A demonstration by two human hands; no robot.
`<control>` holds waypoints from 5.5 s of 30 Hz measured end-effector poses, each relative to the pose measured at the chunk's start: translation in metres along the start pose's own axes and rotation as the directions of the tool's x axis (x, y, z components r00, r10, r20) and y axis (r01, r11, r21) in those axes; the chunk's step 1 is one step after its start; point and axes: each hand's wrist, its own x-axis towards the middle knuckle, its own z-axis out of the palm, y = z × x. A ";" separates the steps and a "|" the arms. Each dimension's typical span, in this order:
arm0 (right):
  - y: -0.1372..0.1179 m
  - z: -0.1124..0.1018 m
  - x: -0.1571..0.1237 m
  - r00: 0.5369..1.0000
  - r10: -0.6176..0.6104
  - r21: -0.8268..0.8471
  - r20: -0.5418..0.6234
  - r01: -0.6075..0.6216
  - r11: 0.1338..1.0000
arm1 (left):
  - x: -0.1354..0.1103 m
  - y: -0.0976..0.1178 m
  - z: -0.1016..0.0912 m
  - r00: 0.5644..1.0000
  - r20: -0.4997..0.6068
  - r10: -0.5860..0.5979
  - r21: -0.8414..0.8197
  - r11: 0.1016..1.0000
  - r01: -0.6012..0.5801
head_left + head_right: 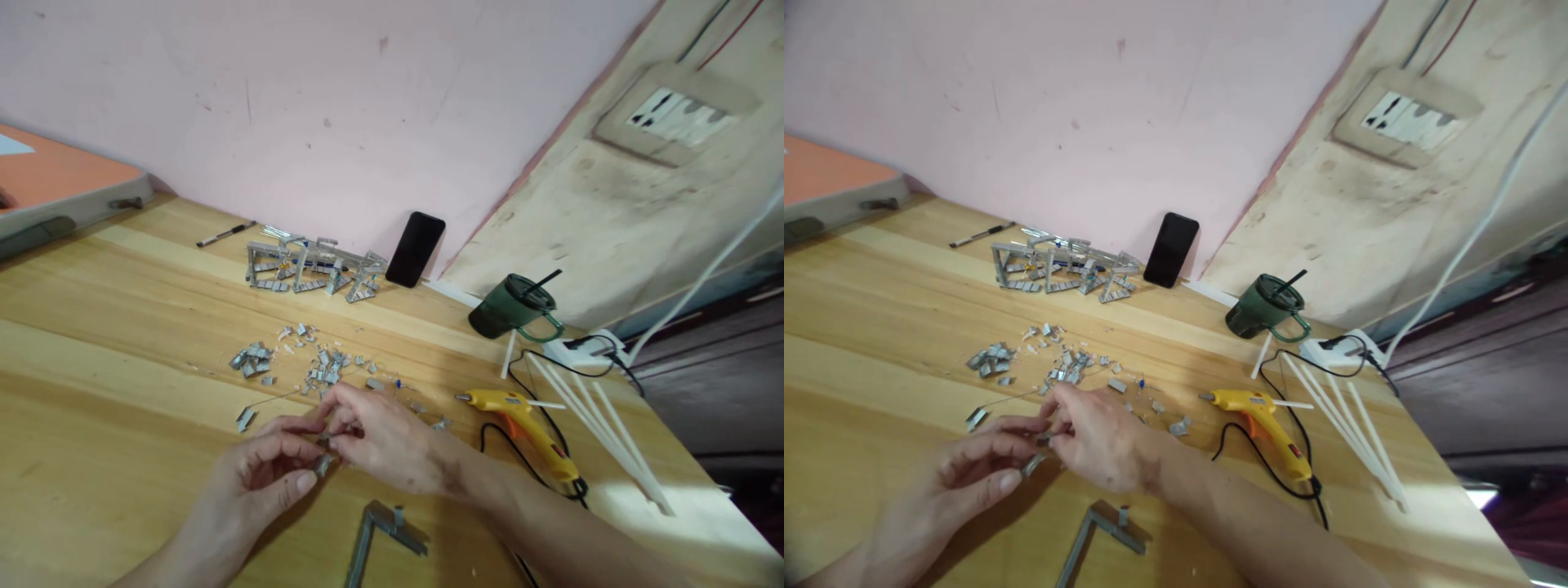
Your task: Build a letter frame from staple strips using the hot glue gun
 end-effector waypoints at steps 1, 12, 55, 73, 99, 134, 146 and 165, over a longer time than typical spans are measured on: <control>0.000 0.001 0.000 1.000 0.003 0.022 0.011 -0.003 1.000 | 0.000 0.000 0.000 0.999 0.029 -0.019 -0.036 0.999 0.020; 0.016 0.014 0.004 0.999 0.010 0.292 0.034 -0.020 0.956 | -0.001 -0.001 -0.001 0.997 0.074 -0.011 -0.103 0.994 0.018; 0.023 0.015 -0.014 0.979 0.193 0.814 -0.057 -0.067 0.577 | 0.000 -0.014 -0.008 0.995 -0.032 0.098 0.170 0.981 -0.091; 0.007 0.032 -0.041 0.950 0.022 0.220 -0.310 0.049 0.974 | -0.019 -0.015 -0.006 0.930 0.051 0.365 0.449 0.823 -0.348; 0.002 0.035 -0.039 0.957 -0.035 0.164 -0.287 0.085 0.983 | -0.019 -0.009 -0.004 0.906 0.061 0.420 0.493 0.776 -0.393; 0.010 0.038 -0.040 0.971 -0.030 0.204 -0.237 0.080 0.976 | -0.019 -0.014 -0.005 0.927 0.090 0.365 0.438 0.821 -0.366; 0.016 0.037 -0.045 0.964 -0.056 0.094 -0.260 0.083 0.992 | -0.014 -0.017 -0.006 0.918 0.118 0.379 0.468 0.794 -0.388; 0.018 0.036 -0.057 0.983 -0.042 -0.145 -0.180 0.016 0.989 | -0.006 -0.011 -0.011 0.911 0.382 0.156 0.702 0.592 -0.396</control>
